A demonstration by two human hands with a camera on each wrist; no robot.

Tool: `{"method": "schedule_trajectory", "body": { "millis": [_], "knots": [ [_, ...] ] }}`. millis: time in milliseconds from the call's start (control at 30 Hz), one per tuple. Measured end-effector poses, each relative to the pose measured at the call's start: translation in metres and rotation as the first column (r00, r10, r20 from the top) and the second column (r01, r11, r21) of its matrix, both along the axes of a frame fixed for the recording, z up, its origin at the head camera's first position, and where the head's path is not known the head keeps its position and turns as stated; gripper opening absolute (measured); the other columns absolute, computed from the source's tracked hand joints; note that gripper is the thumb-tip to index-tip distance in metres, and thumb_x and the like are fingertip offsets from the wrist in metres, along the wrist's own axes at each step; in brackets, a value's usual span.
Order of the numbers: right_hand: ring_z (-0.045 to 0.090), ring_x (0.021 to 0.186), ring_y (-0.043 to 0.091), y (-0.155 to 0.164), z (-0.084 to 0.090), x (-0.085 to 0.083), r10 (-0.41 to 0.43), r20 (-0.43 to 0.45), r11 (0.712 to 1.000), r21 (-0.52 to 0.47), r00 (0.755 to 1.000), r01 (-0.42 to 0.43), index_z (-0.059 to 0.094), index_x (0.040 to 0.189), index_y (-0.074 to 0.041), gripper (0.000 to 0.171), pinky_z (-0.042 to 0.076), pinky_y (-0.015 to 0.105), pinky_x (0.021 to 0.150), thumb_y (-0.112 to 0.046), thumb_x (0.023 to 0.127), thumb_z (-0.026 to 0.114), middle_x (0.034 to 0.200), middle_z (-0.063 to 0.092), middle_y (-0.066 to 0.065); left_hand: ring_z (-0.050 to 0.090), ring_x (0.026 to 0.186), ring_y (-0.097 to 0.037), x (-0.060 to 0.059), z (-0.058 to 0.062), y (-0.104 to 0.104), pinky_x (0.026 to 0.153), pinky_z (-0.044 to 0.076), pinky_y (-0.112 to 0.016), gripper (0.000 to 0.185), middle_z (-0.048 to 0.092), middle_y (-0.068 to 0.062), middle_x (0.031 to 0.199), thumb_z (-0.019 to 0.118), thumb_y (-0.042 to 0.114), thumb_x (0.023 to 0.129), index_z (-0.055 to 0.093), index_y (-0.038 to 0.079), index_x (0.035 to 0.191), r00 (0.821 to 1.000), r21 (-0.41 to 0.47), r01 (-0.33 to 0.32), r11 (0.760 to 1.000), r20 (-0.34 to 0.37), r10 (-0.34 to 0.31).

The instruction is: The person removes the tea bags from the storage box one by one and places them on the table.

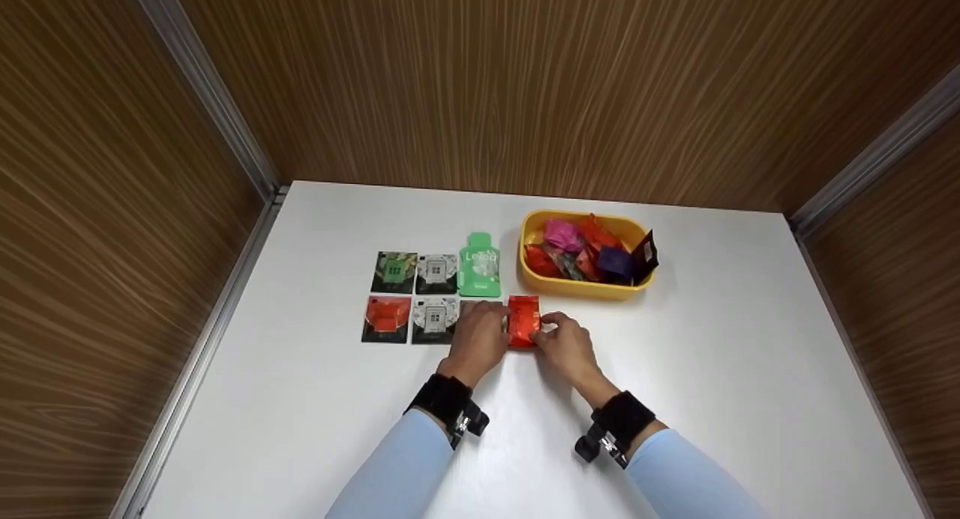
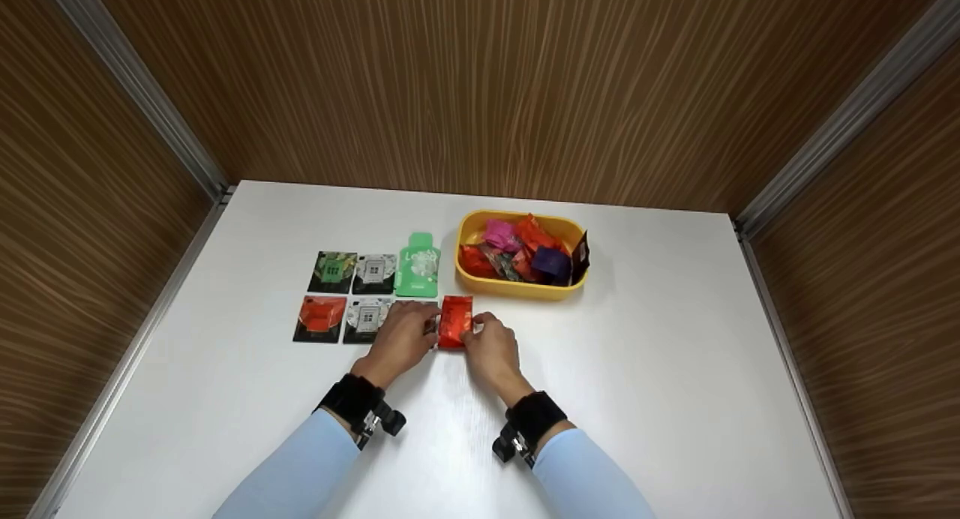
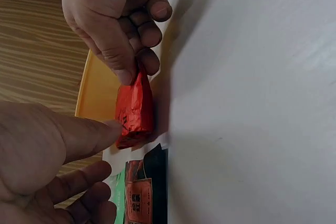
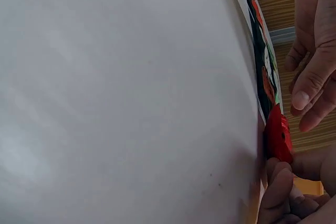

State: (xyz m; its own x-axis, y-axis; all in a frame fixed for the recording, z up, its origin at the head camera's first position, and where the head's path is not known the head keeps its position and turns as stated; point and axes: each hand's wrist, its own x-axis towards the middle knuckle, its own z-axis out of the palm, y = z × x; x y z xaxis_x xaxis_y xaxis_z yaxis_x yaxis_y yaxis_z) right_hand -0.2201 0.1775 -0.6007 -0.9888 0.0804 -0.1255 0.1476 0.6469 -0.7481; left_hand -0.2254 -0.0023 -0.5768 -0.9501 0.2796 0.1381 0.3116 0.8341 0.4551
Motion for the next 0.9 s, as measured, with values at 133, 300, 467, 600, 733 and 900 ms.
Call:
{"method": "schedule_trajectory", "body": {
  "millis": [133, 300, 467, 600, 733, 900],
  "knots": [
    [0.070, 0.075, 0.020, -0.0052, 0.0018, 0.0006, 0.028, 0.003, 1.000, 0.005, 1.000, -0.028, 0.073, 0.119, 0.000, 0.032, 0.053, 0.036, 0.070, -0.013, 0.090, 0.077, 0.083, 0.078, 0.009, 0.064, 0.121, -0.030, 0.0007, -0.0007, 0.0018, 0.109, 0.045, -0.042, 0.031, 0.076, -0.010, 0.122, 0.080, 0.011, 0.089, 0.078, 0.006, 0.119, 0.999, -0.045, 0.009, 0.999, -0.039, -0.011],
    [0.074, 0.078, 0.024, -0.0079, 0.0019, 0.0026, 0.046, -0.007, 0.999, 0.028, 0.999, -0.045, 0.073, 0.117, -0.001, 0.031, 0.055, 0.040, 0.071, -0.016, 0.090, 0.076, 0.084, 0.079, 0.011, 0.067, 0.115, -0.028, 0.0011, -0.0024, 0.0028, 0.107, 0.046, -0.040, 0.023, 0.078, -0.009, 0.114, 0.078, 0.013, 0.092, 0.080, 0.008, 0.115, 0.998, -0.073, 0.016, 0.997, -0.066, -0.021],
    [0.075, 0.081, 0.027, -0.0089, -0.0005, 0.0040, 0.042, -0.013, 0.997, 0.059, 0.999, -0.041, 0.073, 0.116, -0.003, 0.030, 0.057, 0.044, 0.074, -0.019, 0.091, 0.075, 0.085, 0.079, 0.011, 0.068, 0.113, -0.027, 0.0006, -0.0041, 0.0037, 0.111, 0.045, -0.041, 0.023, 0.078, -0.009, 0.113, 0.077, 0.012, 0.093, 0.080, 0.008, 0.115, 0.998, -0.073, 0.016, 0.997, -0.064, -0.020],
    [0.074, 0.078, 0.025, -0.0094, -0.0010, 0.0046, 0.037, -0.016, 0.997, 0.071, 0.999, -0.036, 0.074, 0.113, -0.004, 0.028, 0.056, 0.044, 0.073, -0.023, 0.093, 0.074, 0.082, 0.078, 0.009, 0.067, 0.115, -0.026, 0.0005, -0.0044, 0.0040, 0.113, 0.043, -0.040, 0.026, 0.078, -0.008, 0.114, 0.077, 0.014, 0.093, 0.079, 0.009, 0.118, 0.999, -0.079, 0.015, 0.997, -0.049, -0.019],
    [0.072, 0.076, 0.024, -0.0078, 0.0005, 0.0048, 0.026, -0.027, 0.998, 0.064, 0.999, -0.024, 0.075, 0.111, -0.003, 0.028, 0.055, 0.042, 0.072, -0.026, 0.094, 0.074, 0.080, 0.076, 0.007, 0.067, 0.114, -0.026, 0.0004, -0.0035, 0.0043, 0.113, 0.042, -0.040, 0.027, 0.078, -0.008, 0.113, 0.078, 0.015, 0.091, 0.079, 0.009, 0.117, 0.999, -0.063, 0.019, 0.998, -0.030, -0.021],
    [0.068, 0.066, 0.015, -0.0023, 0.0060, 0.0035, 0.013, -0.050, 0.999, 0.037, 0.999, -0.011, 0.076, 0.108, -0.005, 0.025, 0.053, 0.035, 0.068, -0.025, 0.095, 0.072, 0.073, 0.074, 0.002, 0.067, 0.115, -0.028, -0.0001, -0.0003, 0.0049, 0.113, 0.043, -0.042, 0.027, 0.078, -0.009, 0.114, 0.078, 0.014, 0.091, 0.078, 0.008, 0.118, 1.000, 0.005, 0.029, 1.000, 0.007, -0.029]
  ]
}}
